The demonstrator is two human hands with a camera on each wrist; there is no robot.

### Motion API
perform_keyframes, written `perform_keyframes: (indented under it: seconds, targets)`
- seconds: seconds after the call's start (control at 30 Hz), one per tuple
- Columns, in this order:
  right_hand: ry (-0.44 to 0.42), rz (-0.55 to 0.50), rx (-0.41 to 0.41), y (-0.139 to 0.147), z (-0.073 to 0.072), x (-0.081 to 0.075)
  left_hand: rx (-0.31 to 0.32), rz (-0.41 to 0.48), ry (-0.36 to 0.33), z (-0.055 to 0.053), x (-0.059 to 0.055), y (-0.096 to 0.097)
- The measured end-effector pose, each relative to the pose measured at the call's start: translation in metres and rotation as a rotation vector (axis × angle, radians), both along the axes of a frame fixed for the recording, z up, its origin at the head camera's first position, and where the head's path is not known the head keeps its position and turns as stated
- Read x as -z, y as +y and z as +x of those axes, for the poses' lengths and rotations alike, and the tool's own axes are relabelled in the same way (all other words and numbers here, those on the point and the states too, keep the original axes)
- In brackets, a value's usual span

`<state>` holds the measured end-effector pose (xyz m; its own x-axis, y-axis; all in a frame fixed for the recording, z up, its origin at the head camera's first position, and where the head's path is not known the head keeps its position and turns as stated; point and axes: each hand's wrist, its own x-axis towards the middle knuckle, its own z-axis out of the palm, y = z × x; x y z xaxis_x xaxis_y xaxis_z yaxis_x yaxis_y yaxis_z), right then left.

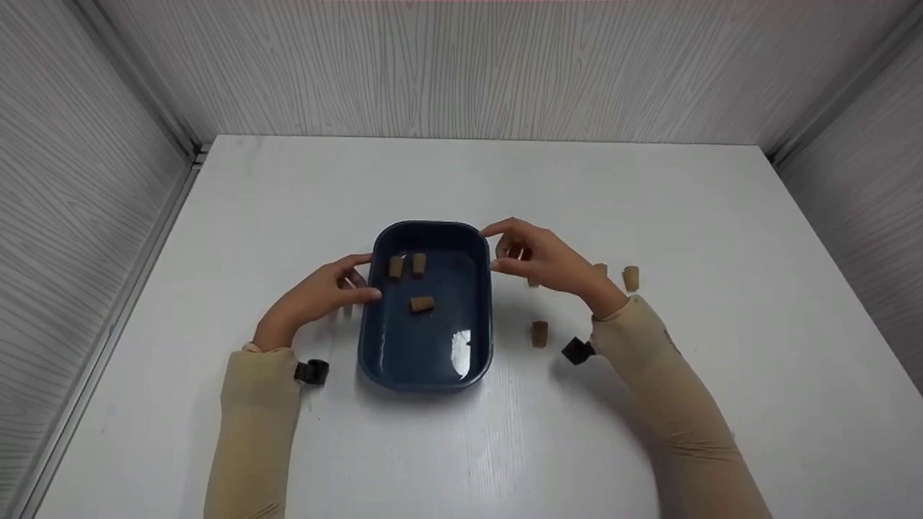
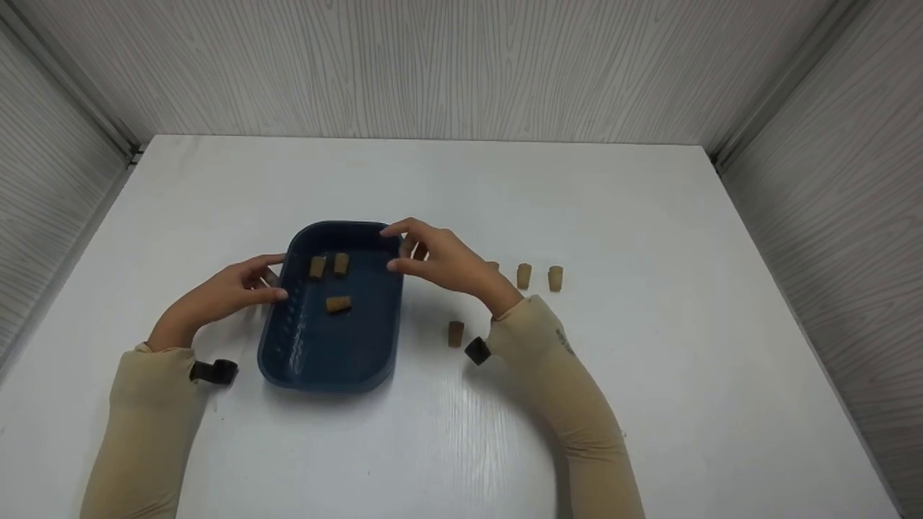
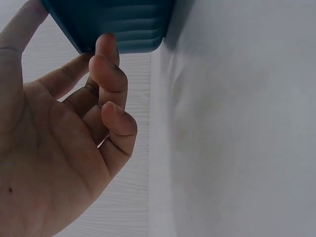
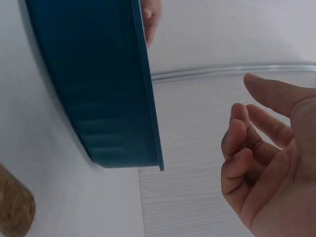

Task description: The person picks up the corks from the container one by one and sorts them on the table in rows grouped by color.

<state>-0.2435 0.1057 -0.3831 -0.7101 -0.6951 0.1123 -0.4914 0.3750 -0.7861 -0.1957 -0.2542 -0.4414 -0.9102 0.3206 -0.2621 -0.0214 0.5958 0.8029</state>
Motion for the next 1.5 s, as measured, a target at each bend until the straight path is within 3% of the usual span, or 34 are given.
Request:
perform_keyframes:
  seconds: [0.33, 0.53, 0.87, 1.17, 1.5]
  targets:
    - [0.003, -0.026, -0.107, -0.037, 0.007, 0.012, 0.007, -0.003, 0.01, 0.001, 0.0, 0.001]
    - [-0.018, 0.013, -0.163, -0.054, 0.005, 0.015, 0.006, -0.002, 0.017, 0.001, -0.001, -0.001]
    - [0.088, 0.328, -0.257, -0.076, 0.002, 0.02, -0.008, 0.016, 0.003, 0.004, -0.001, 0.0]
    - [0.122, 0.504, -0.28, -0.091, -0.004, 0.024, -0.001, 0.023, 0.005, 0.004, -0.003, 0.001]
    - [0.17, 0.629, -0.3, -0.099, -0.008, 0.031, -0.001, 0.011, 0.013, 0.002, -0.003, 0.001]
